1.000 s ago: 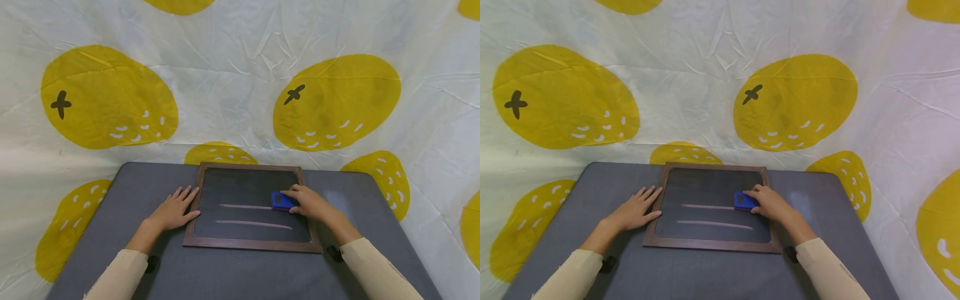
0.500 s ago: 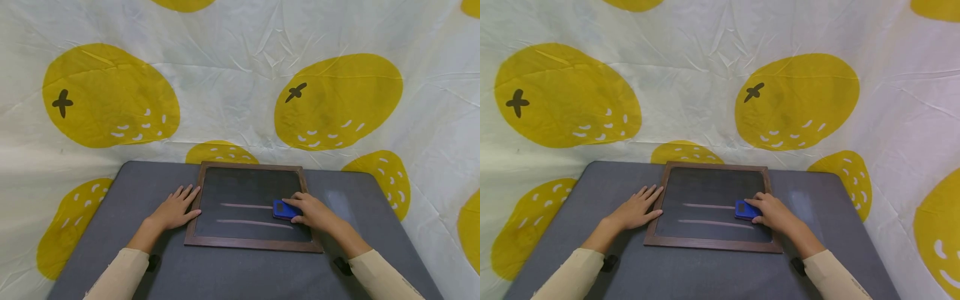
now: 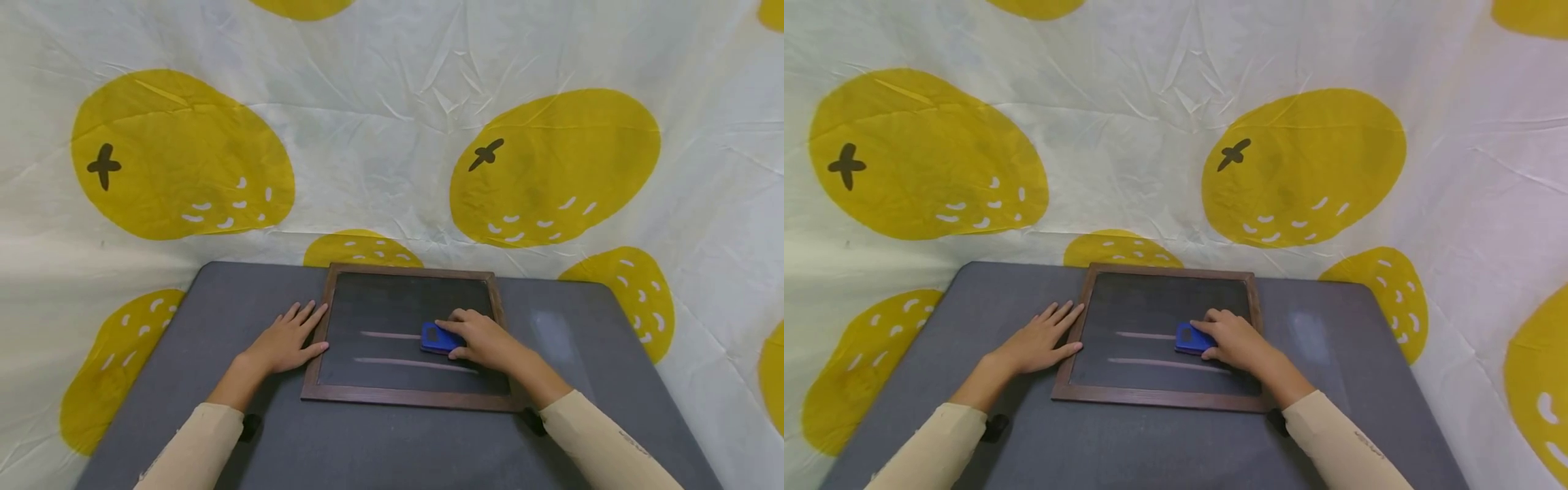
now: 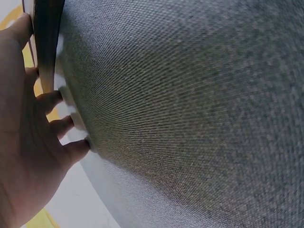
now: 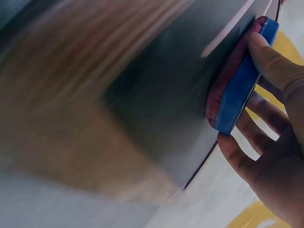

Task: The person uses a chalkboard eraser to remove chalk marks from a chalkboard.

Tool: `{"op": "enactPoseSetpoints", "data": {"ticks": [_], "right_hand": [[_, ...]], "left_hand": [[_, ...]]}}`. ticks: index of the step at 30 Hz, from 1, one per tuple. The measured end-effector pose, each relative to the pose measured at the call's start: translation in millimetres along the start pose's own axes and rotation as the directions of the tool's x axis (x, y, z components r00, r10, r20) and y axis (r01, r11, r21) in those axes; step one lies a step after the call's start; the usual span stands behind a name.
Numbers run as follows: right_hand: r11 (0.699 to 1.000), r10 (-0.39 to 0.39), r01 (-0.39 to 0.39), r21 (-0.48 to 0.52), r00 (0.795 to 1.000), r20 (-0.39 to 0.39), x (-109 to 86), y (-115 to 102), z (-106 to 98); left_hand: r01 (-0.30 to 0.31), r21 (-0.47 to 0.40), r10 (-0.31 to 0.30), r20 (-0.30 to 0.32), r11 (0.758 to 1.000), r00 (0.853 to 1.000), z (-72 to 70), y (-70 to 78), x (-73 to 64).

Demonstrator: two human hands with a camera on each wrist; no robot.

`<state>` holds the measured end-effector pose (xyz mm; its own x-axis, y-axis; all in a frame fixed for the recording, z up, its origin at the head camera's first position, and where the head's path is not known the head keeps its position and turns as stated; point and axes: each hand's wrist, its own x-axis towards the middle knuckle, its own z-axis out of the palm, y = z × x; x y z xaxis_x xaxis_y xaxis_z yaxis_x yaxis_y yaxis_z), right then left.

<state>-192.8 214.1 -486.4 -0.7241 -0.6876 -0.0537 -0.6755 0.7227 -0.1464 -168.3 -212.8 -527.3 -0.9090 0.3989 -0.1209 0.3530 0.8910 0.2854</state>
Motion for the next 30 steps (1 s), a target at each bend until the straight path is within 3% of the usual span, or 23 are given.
{"op": "enactPoseSetpoints", "data": {"ticks": [12, 18, 24, 30], "right_hand": [[0.994, -0.081, 0.087, -0.066, 0.993, 0.089, 75.3, -63, 0], [0.989, -0.056, 0.074, -0.127, 0.989, 0.136, 113.4, -93, 1], [0.983, -0.020, 0.047, -0.179, 0.989, 0.149, 136.8, -111, 3], [0.983, 0.012, 0.016, -0.185, 0.989, 0.150, 147.0, -124, 2]], "left_hand": [[0.007, 0.020, -0.007, 0.003, 1.000, 1.000, -0.3, 0.0, 1.1], [0.023, 0.035, -0.023, 0.013, 0.999, 1.000, 0.1, 1.3, 2.3], [0.026, 0.023, -0.027, 0.012, 0.999, 1.000, 0.3, 0.8, 3.5], [0.034, 0.021, -0.035, 0.015, 0.999, 0.999, 1.3, 0.6, 3.4]]}}
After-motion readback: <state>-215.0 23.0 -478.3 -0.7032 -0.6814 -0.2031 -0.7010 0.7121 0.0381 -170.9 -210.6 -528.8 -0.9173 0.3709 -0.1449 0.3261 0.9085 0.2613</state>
